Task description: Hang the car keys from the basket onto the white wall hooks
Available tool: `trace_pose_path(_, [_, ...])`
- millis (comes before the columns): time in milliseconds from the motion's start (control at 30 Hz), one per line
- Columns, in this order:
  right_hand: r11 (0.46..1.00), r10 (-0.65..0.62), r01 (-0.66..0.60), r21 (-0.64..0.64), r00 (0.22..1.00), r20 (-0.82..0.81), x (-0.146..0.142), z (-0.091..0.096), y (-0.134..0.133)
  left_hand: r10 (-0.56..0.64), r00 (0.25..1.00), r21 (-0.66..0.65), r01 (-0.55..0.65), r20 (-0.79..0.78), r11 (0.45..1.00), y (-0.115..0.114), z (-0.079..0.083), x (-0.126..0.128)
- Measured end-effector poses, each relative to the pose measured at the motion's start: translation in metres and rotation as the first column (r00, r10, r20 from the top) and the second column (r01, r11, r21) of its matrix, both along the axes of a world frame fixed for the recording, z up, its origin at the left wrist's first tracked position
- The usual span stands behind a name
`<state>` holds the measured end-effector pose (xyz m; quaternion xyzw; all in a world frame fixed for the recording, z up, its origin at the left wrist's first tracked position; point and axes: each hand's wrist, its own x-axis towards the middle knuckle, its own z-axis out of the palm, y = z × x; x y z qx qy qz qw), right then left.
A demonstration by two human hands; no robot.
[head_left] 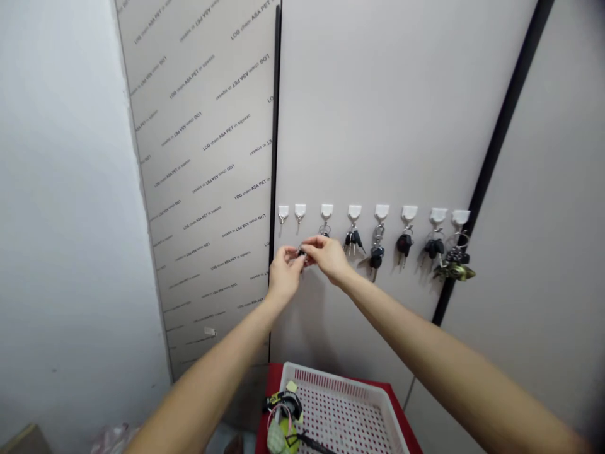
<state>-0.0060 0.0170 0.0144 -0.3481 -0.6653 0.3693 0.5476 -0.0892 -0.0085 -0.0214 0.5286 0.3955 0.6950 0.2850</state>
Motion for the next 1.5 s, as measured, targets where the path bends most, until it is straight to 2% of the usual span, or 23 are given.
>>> trace_pose_path(133, [0.977,-0.136,0.123,0.175,0.988,0.067,-0.013,0.030,0.021,0.079,0.996,-0.022,-0.078,0.032,0.997,0.030,0.034,-0.011])
trace_pose_path(233, [0.941,-0.257,0.224,0.254,0.961,0.106,-0.019,0.040,0.035,0.153,0.988,-0.024,-0.153,-0.005,0.988,0.044,0.048,-0.015])
trace_pose_path(367, [0.886,-0.419,0.359,0.294,0.891,0.175,-0.024,0.036,0.052,0.216,0.967,-0.061,-0.226,-0.134,0.972,0.056,0.049,-0.017])
trace_pose_path(500, [0.875,-0.460,0.383,0.295,0.847,0.265,-0.022,0.027,0.054,0.237,0.932,-0.108,-0.274,-0.274,0.956,0.058,0.038,-0.019])
trace_pose_path(600, [0.859,-0.469,0.358,0.365,0.837,0.283,-0.015,0.020,0.039,0.235,0.905,-0.093,-0.284,-0.354,0.954,0.044,0.022,-0.021])
trace_pose_path(667, [0.846,-0.474,0.339,0.411,0.832,0.288,-0.008,0.008,0.022,0.198,0.896,-0.088,-0.252,-0.399,0.964,0.029,0.002,-0.023])
trace_pose_path(733, [0.866,-0.435,0.283,0.412,0.832,0.343,0.000,-0.013,0.003,0.081,0.888,-0.133,-0.156,-0.452,0.979,0.011,-0.024,-0.023])
trace_pose_path(800, [0.928,-0.321,0.176,0.330,0.826,0.463,0.009,-0.045,-0.015,-0.090,0.844,-0.213,-0.030,-0.529,0.977,-0.008,-0.056,-0.021])
trace_pose_path(867, [0.983,-0.144,0.051,0.174,0.799,0.584,0.018,-0.085,-0.030,-0.238,0.738,-0.284,0.065,-0.632,0.957,-0.027,-0.088,-0.018])
trace_pose_path(933, [0.999,0.030,-0.047,0.009,0.766,0.642,0.028,-0.128,-0.044,-0.330,0.582,-0.339,0.098,-0.743,0.936,-0.045,-0.117,-0.015])
trace_pose_path(1000, [0.990,0.137,-0.086,-0.109,0.738,0.661,0.037,-0.168,-0.056,-0.380,0.403,-0.390,0.059,-0.833,0.919,-0.059,-0.138,-0.012])
trace_pose_path(1067, [0.975,0.212,-0.103,-0.197,0.703,0.679,0.043,-0.201,-0.067,-0.415,0.245,-0.435,-0.030,-0.876,0.900,-0.068,-0.153,-0.010])
trace_pose_path(1133, [0.952,0.296,-0.141,-0.273,0.659,0.692,0.046,-0.222,-0.076,-0.445,0.148,-0.460,-0.091,-0.883,0.883,-0.071,-0.161,-0.010])
trace_pose_path(1200, [0.924,0.373,-0.187,-0.334,0.633,0.679,0.047,-0.233,-0.083,-0.450,0.112,-0.460,-0.093,-0.886,0.883,-0.071,-0.165,-0.010])
trace_pose_path(1267, [0.914,0.394,-0.199,-0.354,0.644,0.656,0.047,-0.235,-0.087,-0.440,0.122,-0.450,-0.072,-0.890,0.890,-0.069,-0.167,-0.011])
trace_pose_path(1333, [0.901,0.417,-0.214,-0.377,0.671,0.613,0.047,-0.233,-0.090,-0.433,0.158,-0.448,-0.075,-0.887,0.891,-0.067,-0.167,-0.012])
trace_pose_path(1433, [0.813,0.538,-0.278,-0.511,0.693,0.480,0.050,-0.224,-0.092,-0.408,0.222,-0.431,-0.067,-0.886,0.900,-0.067,-0.165,-0.014])
trace_pose_path(1500, [0.777,0.558,-0.282,-0.562,0.722,0.410,0.054,-0.215,-0.091,-0.386,0.256,-0.398,0.005,-0.886,0.918,-0.069,-0.163,-0.016])
